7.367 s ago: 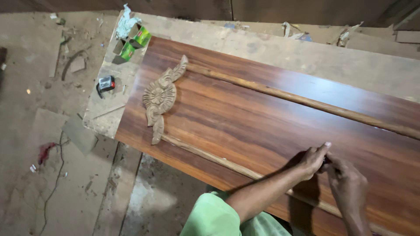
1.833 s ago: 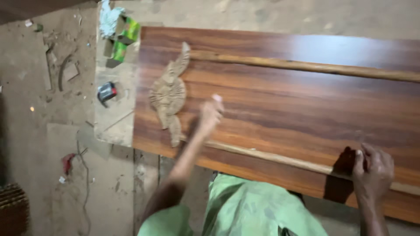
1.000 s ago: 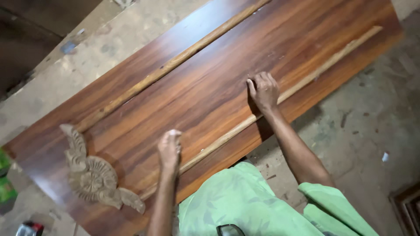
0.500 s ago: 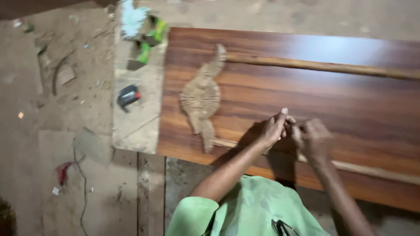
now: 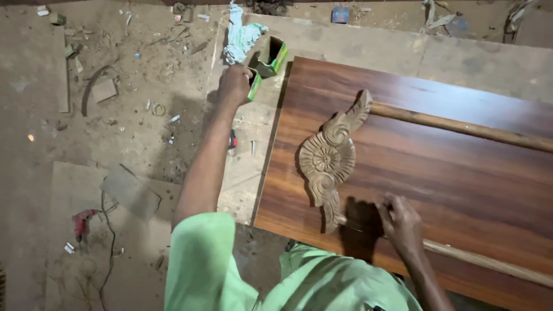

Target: The person attaches decorative wooden molding and a carved ornament to a wooden panel by applying glue and hammering nails along the length of the molding and into the ornament.

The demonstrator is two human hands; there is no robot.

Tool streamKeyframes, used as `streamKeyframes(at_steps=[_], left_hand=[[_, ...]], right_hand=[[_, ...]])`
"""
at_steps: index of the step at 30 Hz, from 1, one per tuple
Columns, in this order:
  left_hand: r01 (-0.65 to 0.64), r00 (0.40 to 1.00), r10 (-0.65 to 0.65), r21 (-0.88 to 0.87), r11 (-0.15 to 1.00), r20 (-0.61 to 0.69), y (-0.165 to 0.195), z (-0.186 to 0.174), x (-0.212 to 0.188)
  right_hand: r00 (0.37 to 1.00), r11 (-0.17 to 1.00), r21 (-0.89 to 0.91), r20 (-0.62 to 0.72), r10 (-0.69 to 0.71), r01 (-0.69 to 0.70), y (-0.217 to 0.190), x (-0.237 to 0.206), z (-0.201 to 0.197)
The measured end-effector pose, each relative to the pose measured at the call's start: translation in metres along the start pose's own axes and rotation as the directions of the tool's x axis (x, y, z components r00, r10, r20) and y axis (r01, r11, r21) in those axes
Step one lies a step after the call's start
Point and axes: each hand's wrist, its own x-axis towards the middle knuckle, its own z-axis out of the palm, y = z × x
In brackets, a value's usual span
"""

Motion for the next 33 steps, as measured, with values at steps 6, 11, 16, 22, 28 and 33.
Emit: streamKeyframes(at_steps=[6,11,16,22,28,33], left_hand=[[-0.074,0.987,0.049,0.17,0.983,0.15,0.016,-0.006,-0.002],[0.04,0.997,-0.037,0.048,0.998,-0.061,0.015,-0.015,-0.084],[0.222,0.968,-0.238,0.168,0.96,0.08,0.001,0.016,-0.192],[0.051,0.997,-0.065,0.268,0.962,0.044,0.005,0.032,-0.191],[0.098,0.985,-0.082,0.096,0.991,-0.155,0.049,0.005,-0.225],[-0.094,0.994,0.084,-0.177,0.98,-0.063,0.148,0.031,-0.352]], right_hand=[[0.994,0.995,0.015,0.05,0.098,-0.099,0.013,-0.027,0.015],[0.982,0.984,0.026,0.07,0.177,-0.179,0.025,-0.046,0.014],[0.981,0.983,0.004,0.062,0.184,-0.184,0.034,-0.051,0.01],[0.984,0.983,0.05,-0.003,0.177,-0.176,0.057,-0.058,0.009],[0.991,0.987,0.093,0.015,0.13,-0.131,0.118,-0.118,-0.012],[0.979,0.982,0.147,-0.145,0.14,-0.118,0.21,-0.204,-0.061]])
